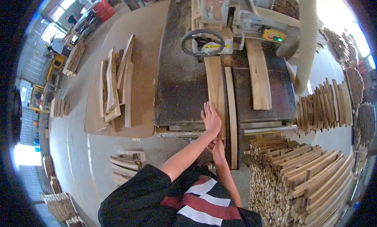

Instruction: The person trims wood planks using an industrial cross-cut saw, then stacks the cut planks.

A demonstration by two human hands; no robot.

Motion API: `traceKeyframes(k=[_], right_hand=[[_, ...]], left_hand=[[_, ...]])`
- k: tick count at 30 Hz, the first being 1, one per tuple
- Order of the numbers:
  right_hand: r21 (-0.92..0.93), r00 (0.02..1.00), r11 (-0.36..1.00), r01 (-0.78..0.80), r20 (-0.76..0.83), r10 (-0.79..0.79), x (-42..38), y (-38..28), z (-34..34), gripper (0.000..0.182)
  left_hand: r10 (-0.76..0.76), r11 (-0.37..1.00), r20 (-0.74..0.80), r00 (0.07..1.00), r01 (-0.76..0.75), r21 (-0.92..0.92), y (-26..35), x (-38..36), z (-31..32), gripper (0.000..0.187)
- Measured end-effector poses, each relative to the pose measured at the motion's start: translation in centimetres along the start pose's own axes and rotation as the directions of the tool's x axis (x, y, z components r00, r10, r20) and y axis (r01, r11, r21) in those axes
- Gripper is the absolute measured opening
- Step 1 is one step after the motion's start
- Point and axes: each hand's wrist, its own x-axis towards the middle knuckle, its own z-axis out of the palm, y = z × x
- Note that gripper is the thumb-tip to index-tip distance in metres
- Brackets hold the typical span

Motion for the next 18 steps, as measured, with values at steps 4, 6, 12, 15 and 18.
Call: traceKeyframes(k=[4,6,12,15,18], right_hand=[[-0.228,0.994,0.973,-0.046,-0.110,0.022,1.1,-5.7,4.2,0.047],[-0.310,0.962,0.945,-0.102,-0.272,0.015,5.9,-6.8,4.8,0.043],[-0.203,0.867,0.965,0.165,-0.437,-0.240,13.1,-10.9,12.1,0.041],[-0.264,0.720,0.876,0.404,-0.499,-0.482,14.3,-11.4,16.7,0.044],[-0.048,0.858,0.972,0.232,-0.460,-0.228,17.3,-13.9,16.3,0.046]], left_hand=[[0.000,0.996,-0.029,1.000,-0.003,-0.094,0.4,6.5,-0.2,0.049],[-0.061,0.992,-0.118,0.991,0.047,-0.118,0.7,9.6,0.7,0.050],[-0.052,0.966,-0.041,0.998,0.040,-0.255,0.6,19.8,1.1,0.061],[-0.031,0.898,-0.083,0.996,-0.009,-0.440,-1.4,22.3,1.8,0.062],[-0.021,0.777,-0.144,0.989,-0.074,-0.625,-6.7,23.2,-0.7,0.052]])
